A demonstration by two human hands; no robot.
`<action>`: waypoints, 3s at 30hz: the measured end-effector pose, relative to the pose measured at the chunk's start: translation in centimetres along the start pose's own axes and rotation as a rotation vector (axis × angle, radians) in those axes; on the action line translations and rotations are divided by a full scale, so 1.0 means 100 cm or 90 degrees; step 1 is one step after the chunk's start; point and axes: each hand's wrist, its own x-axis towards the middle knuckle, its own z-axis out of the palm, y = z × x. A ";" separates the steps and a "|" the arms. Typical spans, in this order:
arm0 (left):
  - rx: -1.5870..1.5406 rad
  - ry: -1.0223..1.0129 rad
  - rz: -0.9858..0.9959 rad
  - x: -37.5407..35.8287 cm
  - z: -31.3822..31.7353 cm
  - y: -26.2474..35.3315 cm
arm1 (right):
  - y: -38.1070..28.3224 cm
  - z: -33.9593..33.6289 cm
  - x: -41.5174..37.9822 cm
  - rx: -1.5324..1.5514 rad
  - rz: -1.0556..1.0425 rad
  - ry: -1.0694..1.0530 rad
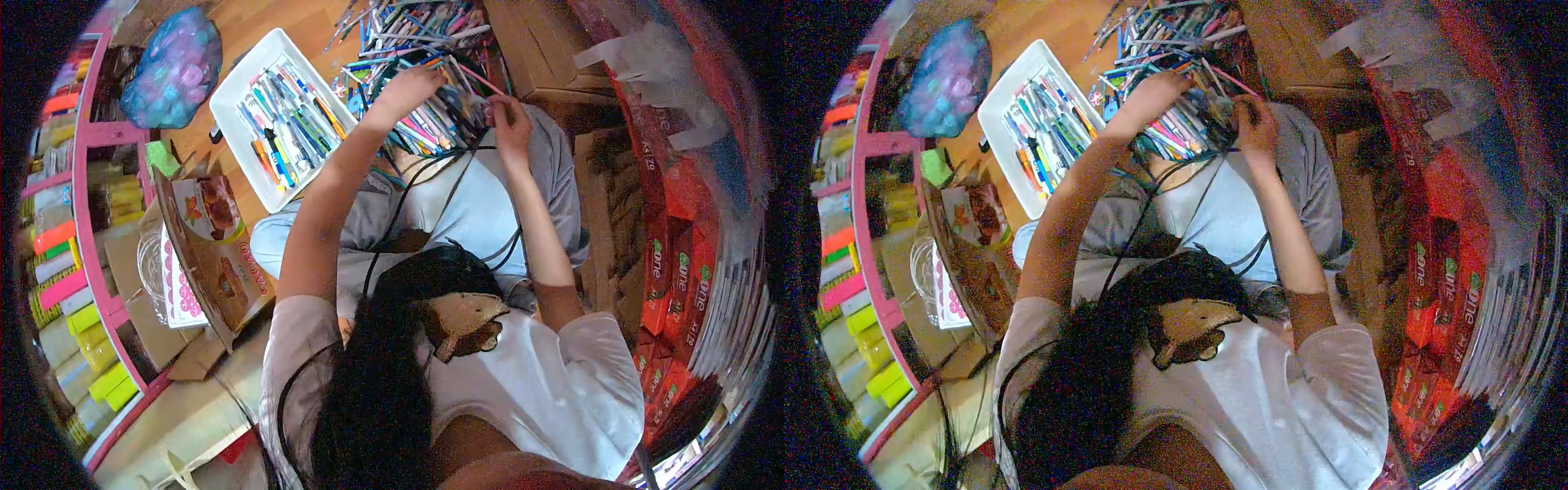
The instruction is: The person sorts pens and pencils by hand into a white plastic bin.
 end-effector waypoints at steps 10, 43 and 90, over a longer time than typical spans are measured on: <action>-0.833 0.203 -0.392 -0.052 -0.077 0.049 | -0.095 0.036 -0.005 0.133 0.030 -0.319; -0.027 0.161 -0.556 -0.270 -0.068 -0.270 | -0.039 0.223 -0.052 0.057 0.206 -0.481; -0.217 0.401 -0.520 -0.192 -0.090 -0.200 | 0.019 0.216 -0.058 0.118 0.330 -0.499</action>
